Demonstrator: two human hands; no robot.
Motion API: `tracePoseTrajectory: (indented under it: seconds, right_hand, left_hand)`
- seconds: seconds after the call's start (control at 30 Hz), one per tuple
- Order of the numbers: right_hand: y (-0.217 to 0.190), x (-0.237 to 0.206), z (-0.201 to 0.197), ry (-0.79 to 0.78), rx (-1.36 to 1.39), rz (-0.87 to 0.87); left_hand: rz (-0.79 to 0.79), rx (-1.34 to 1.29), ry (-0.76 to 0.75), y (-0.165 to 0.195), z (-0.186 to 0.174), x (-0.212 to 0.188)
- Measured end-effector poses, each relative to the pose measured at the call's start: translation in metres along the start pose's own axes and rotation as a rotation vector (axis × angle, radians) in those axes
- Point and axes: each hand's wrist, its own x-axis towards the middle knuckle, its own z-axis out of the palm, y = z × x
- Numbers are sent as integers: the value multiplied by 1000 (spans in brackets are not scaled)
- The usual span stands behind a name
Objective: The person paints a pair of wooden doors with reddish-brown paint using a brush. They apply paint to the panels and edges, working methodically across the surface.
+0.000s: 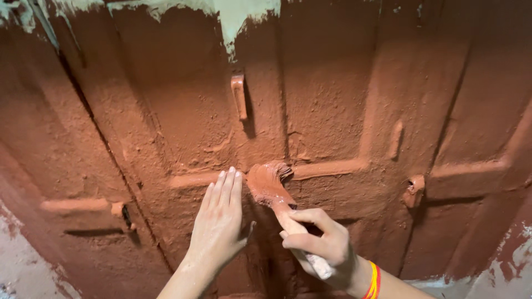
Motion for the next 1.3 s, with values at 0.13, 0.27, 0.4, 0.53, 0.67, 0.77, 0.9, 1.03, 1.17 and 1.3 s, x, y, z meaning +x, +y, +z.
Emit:
tracePoseTrajectory:
  seconds: [0.13,0.27,0.4,0.53,0.67,0.77,0.9,1.03,1.17,1.3]
  right_hand:
    - [10,4,-23,-41,1,56]
    - [22,29,-73,-36,-38,92]
    - [45,63,-123,-83,-178,69]
    - [64,70,-136,-8,-138,-28]
    - [66,61,-138,-86,-189,-7]
    - [55,48,-120,-82,-148,41]
    - [44,34,-98,-75,-142,4]
    - [33,25,-94,-214,-13,35]
    - [18,23,-79,-257,107,40]
    - [15,26,-53,-314,179,34]
  left_hand:
    - [-1,16,12,3,1,-4]
    - [-38,34,-52,15,-9,-4]
    - [-48,86,-89,28,-24,5]
    - [-37,125,-16,44,-23,15]
    - [-47,12,-30,59,-16,20]
    - [-75,60,-131,66,-10,22]
    - [-100,44,-197,67,-2,13]
    - [-130,93,-222,65,3,0]
    - [-150,92,-218,56,-4,-10]
    - [-170,70,-167,36,-14,-25]
